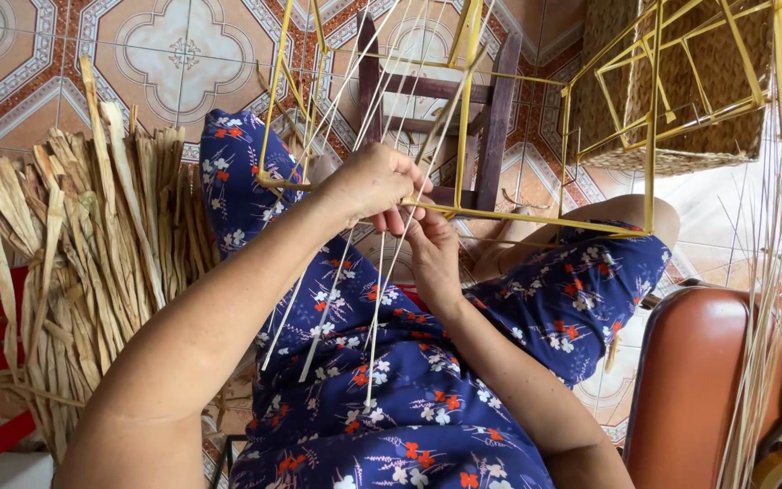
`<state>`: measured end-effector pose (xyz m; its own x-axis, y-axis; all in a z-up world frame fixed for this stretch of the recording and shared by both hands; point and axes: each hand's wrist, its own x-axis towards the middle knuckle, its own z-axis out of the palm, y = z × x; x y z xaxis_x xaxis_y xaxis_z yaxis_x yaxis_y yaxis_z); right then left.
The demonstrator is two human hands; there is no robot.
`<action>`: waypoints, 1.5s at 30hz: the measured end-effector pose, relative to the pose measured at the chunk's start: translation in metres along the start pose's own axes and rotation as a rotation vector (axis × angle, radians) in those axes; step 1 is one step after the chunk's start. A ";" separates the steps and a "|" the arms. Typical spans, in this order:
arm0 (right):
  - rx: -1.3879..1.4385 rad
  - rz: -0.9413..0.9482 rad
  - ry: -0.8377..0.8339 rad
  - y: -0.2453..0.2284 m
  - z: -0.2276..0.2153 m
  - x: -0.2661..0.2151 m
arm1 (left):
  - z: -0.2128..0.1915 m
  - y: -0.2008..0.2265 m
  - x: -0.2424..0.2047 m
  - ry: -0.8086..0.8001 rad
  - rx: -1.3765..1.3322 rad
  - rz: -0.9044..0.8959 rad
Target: Weaving thin bamboo or wood strips onto a wire frame to create a basket or structure.
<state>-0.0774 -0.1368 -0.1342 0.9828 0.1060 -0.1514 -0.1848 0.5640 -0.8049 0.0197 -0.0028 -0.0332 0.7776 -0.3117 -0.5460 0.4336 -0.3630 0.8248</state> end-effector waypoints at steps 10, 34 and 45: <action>-0.597 0.191 0.115 -0.106 -0.018 -0.026 | 0.002 0.017 -0.024 -0.121 0.149 0.010; -1.337 -0.499 0.015 -0.080 -0.003 -0.043 | 0.015 0.019 -0.023 0.096 0.429 0.175; -0.810 0.147 0.012 -0.127 -0.035 -0.032 | -0.007 0.009 -0.024 -0.161 -0.124 0.062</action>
<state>-0.0853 -0.2408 -0.0472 0.9492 0.1213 -0.2903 -0.2593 -0.2210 -0.9402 0.0083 0.0075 -0.0120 0.7260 -0.4705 -0.5016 0.4475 -0.2306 0.8640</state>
